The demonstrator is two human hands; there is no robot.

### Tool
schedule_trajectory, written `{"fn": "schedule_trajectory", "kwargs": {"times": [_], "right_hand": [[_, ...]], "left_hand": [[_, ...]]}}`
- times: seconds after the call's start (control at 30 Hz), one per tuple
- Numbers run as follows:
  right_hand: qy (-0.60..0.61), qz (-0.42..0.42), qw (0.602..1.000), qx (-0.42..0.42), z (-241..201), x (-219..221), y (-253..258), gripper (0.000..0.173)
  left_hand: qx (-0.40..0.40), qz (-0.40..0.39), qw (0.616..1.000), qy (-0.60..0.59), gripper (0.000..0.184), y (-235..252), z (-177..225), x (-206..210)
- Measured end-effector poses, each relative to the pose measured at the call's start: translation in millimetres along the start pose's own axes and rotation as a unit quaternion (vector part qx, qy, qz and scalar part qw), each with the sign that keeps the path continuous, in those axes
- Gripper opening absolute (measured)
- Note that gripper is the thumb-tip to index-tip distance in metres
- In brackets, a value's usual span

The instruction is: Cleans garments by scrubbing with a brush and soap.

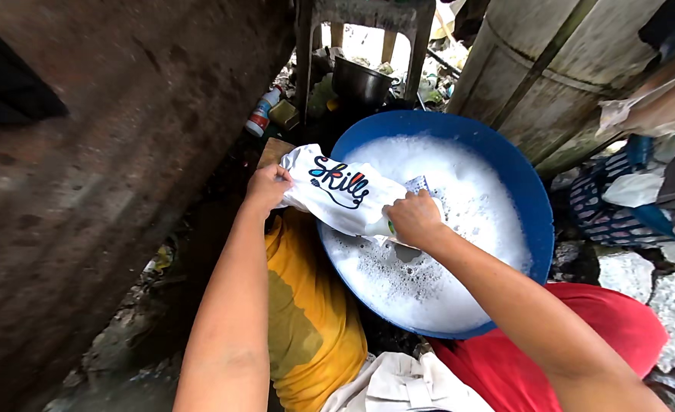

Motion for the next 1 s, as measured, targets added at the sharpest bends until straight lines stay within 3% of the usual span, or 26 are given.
{"fn": "schedule_trajectory", "kwargs": {"times": [0.47, 1.0], "right_hand": [[0.007, 0.005, 1.000, -0.010, -8.9, -5.7, 0.7, 0.032], [-0.003, -0.033, 0.998, 0.053, 28.7, 17.6, 1.5, 0.034]], "left_hand": [[0.000, 0.002, 1.000, -0.007, 0.017, -0.5, -0.4, 0.3], [-0.003, 0.005, 1.000, -0.004, 0.016, 0.8, -1.5, 0.8]]}}
Point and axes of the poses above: each hand's wrist, its own y-axis towards the middle knuckle, its own x-axis out of the palm, z = x × y, the point moved 3 cm from there along y, towards the middle knuckle, and after that the axes turned 7 degrees about -y, right-handed, at the moved point
